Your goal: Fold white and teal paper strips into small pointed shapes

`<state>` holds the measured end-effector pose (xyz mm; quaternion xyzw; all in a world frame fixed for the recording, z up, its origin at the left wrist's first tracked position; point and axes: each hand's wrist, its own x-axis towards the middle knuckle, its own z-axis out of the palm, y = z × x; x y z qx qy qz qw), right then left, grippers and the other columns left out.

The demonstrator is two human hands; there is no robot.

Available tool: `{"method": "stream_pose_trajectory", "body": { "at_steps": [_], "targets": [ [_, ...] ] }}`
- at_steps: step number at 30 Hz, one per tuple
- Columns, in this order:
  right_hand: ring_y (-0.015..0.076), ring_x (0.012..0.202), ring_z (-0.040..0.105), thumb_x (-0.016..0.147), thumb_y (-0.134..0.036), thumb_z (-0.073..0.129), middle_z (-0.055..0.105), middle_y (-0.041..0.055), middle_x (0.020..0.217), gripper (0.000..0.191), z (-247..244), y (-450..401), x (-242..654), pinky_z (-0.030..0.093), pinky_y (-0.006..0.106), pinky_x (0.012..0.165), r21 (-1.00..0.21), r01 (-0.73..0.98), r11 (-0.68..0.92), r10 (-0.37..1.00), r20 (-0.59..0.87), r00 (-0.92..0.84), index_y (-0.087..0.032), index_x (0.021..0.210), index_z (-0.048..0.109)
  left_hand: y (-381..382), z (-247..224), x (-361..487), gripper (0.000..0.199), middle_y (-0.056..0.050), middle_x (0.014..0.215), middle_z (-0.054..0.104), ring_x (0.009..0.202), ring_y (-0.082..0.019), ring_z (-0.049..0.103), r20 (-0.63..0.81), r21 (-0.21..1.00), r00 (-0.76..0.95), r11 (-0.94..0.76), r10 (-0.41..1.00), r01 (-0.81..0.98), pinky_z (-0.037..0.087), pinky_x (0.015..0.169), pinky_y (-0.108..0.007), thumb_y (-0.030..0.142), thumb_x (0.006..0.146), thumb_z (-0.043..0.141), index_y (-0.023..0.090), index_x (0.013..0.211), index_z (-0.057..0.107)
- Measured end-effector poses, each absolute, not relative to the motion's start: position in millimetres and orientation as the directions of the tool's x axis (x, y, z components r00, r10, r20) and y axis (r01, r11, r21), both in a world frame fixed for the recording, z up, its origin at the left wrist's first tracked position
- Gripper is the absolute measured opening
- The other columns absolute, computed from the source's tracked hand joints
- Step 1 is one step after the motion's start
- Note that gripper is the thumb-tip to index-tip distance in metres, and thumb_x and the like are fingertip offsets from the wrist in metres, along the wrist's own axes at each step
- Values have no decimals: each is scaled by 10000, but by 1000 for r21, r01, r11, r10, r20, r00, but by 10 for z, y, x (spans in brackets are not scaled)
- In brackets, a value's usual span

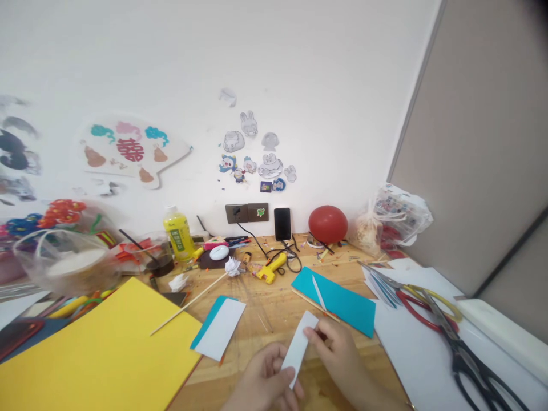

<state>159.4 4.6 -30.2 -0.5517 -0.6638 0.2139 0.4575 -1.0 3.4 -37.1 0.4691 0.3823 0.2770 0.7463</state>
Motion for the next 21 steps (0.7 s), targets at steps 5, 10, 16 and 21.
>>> {"method": "stream_pose_trajectory", "body": {
  "at_steps": [5,10,16,21],
  "targets": [
    [118,494,365,781,-456,430,355,-52,487,380,-187,58,1662,295,236,483,-918,336,211,962,256,97,-203,508,351,17,-303,-18,439,-90,628,672,434,-132,596,-347,762,630,600,695,-243,367,402,-184,518,593,628,163,763,433],
    [133,539,447,763,-380,493,468,-32,555,215,-209,60,1616,354,236,513,-945,236,224,973,229,-7,-183,692,541,29,-309,-32,434,-25,546,631,421,-112,575,-350,814,617,555,705,-171,386,409,-184,411,537,724,128,787,511],
    [144,625,516,744,-258,528,547,-13,677,369,-286,20,1588,400,250,600,-888,289,358,928,371,-11,-206,1107,483,73,-353,-8,478,19,440,584,339,-113,543,-332,890,515,443,790,-106,399,355,-195,536,489,693,159,652,450],
    [153,678,553,832,-181,408,645,22,742,253,2,-106,1593,383,240,614,-610,459,646,755,423,-501,-251,807,650,80,-313,-36,421,-3,505,622,393,-124,587,-308,899,505,420,806,-123,418,377,-186,497,571,666,152,698,460]
  ]
}}
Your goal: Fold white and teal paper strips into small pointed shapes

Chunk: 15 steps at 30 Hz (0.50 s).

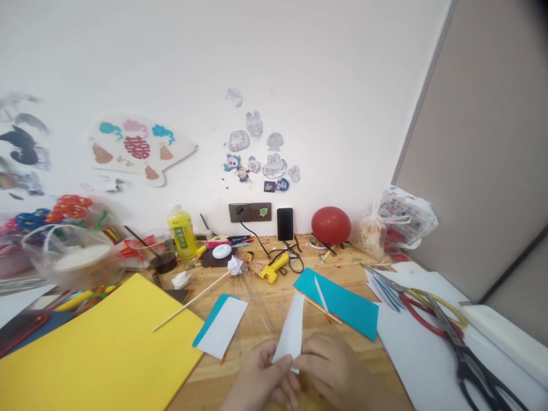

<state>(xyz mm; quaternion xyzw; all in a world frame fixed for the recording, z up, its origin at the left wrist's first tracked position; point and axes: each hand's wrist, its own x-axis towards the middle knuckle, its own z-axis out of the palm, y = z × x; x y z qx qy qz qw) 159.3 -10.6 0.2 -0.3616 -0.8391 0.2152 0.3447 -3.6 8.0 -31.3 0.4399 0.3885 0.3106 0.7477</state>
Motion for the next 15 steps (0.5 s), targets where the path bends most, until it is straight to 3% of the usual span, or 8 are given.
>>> {"method": "stream_pose_trajectory", "body": {
  "at_steps": [3,5,11,15],
  "targets": [
    [152,676,553,853,-178,376,653,37,752,283,58,-119,1597,388,239,613,-531,464,709,701,460,-545,-233,815,651,83,-308,-46,423,-34,539,641,402,-134,594,-322,885,517,446,793,-132,421,386,-197,506,584,647,138,710,481],
    [156,706,550,854,-196,388,647,42,776,263,9,-101,1609,394,245,630,-543,462,702,710,482,-513,-227,824,647,83,-313,-43,438,-51,560,647,397,-139,592,-336,874,519,465,786,-139,427,392,-213,528,586,630,131,715,497],
    [150,646,535,740,-240,562,582,3,649,111,-159,-44,1568,383,238,597,-802,411,433,899,349,-265,-202,656,625,57,-258,-29,407,-65,664,654,434,-129,596,-290,901,490,407,822,-149,439,433,-224,491,600,637,115,722,539],
    [149,615,506,655,-207,594,559,-5,642,34,-194,-33,1502,368,238,557,-915,314,253,966,225,-123,-179,671,583,35,-210,-17,399,-58,699,645,450,-122,595,-282,915,487,385,827,-122,438,454,-228,478,603,636,114,736,540]
  ]
}}
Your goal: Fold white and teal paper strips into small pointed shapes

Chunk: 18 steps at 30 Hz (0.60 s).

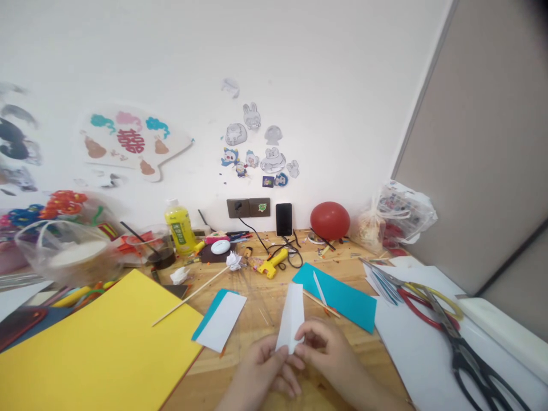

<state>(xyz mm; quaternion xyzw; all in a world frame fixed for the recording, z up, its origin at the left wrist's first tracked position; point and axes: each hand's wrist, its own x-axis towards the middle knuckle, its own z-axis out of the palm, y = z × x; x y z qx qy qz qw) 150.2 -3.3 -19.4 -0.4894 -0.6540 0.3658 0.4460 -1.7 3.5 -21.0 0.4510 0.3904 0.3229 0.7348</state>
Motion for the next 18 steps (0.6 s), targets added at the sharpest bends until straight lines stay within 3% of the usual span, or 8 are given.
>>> {"method": "stream_pose_trajectory", "body": {
  "at_steps": [4,8,18],
  "targets": [
    [130,550,471,620,-203,572,497,-42,572,91,-228,-26,1455,344,226,511,-973,195,120,992,114,-45,-186,657,491,15,-203,5,401,-44,709,631,454,-115,588,-267,931,489,353,831,-92,432,460,-227,484,627,606,116,768,535],
    [119,544,469,608,-164,557,462,-64,576,183,-259,-28,1417,348,219,508,-987,86,133,991,135,19,-207,678,393,-15,-191,25,356,-38,712,625,454,-103,578,-238,946,478,313,846,-83,433,474,-226,457,667,577,124,779,519],
    [121,567,512,611,-131,553,501,-66,615,247,-235,-54,1399,387,227,517,-995,28,93,995,91,-46,-218,738,360,-65,-136,55,354,-8,652,606,451,-101,564,-228,963,441,268,868,-31,433,472,-224,460,631,594,131,728,502]
  ]
}}
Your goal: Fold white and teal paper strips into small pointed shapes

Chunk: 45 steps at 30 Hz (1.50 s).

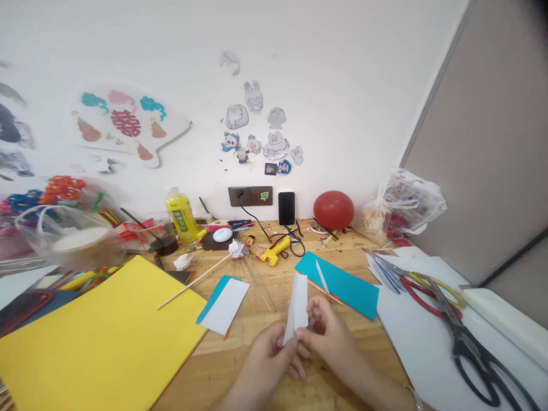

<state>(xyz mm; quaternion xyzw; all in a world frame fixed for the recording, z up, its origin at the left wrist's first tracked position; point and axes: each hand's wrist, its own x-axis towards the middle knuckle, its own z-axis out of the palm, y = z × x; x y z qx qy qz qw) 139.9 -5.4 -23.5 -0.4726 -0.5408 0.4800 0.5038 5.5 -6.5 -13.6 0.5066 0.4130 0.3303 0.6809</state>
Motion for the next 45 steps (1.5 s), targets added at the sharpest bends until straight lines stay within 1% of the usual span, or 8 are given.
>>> {"method": "stream_pose_trajectory", "body": {
  "at_steps": [5,10,16,20,28,35,41,45],
  "targets": [
    [128,573,527,603,-113,556,530,-62,631,276,-289,-47,1404,410,240,524,-997,38,71,996,69,-55,-222,768,363,-71,-107,57,301,2,606,603,452,-98,564,-222,962,449,268,865,-41,436,479,-220,407,628,604,131,681,498],
    [145,636,551,616,-226,637,555,-34,664,256,-240,-10,1472,420,250,567,-992,36,120,991,118,-56,-204,761,427,-40,-151,27,211,-13,646,634,486,-103,594,-240,949,457,305,856,-74,438,492,-211,314,670,573,122,729,512],
    [156,616,561,662,-368,614,592,1,633,230,-215,-18,1502,426,269,583,-997,63,47,974,32,-225,-158,689,524,-42,-131,40,190,-5,629,629,470,-90,588,-252,941,468,327,847,-85,439,483,-201,284,663,575,114,728,519],
    [140,572,543,659,-365,616,566,-20,572,230,-283,-20,1497,416,250,553,-997,73,29,983,15,-180,-161,651,509,-46,-128,41,239,-8,631,632,474,-94,593,-260,932,475,347,841,-105,441,483,-199,326,649,602,117,729,518],
    [153,594,551,644,-346,619,589,-10,597,209,-306,-11,1485,420,252,557,-996,90,1,995,-8,-102,-158,639,525,-14,-206,20,339,-42,666,646,506,-124,612,-262,871,541,437,799,-223,465,509,-227,390,605,660,112,748,530],
    [138,553,533,664,-274,584,573,-13,576,136,-335,-23,1459,416,244,538,-994,107,25,993,13,-114,-157,652,517,-20,-210,41,349,-29,635,644,466,-116,609,-300,911,487,398,820,-110,451,465,-207,396,596,661,124,736,494],
    [135,551,530,624,-371,646,585,-3,578,251,-373,20,1537,393,225,516,-991,137,6,984,-18,-176,-139,603,553,-29,-186,44,304,-7,584,644,476,-129,625,-356,886,505,455,786,-85,460,461,-207,353,602,633,139,756,481],
    [103,487,494,710,-418,563,548,-12,524,321,-292,36,1604,366,208,485,-989,145,-16,959,-57,-278,-125,581,568,-27,-146,22,245,-13,594,648,483,-121,625,-370,870,540,486,756,-84,459,478,-204,315,612,610,136,728,491]
  ]
}}
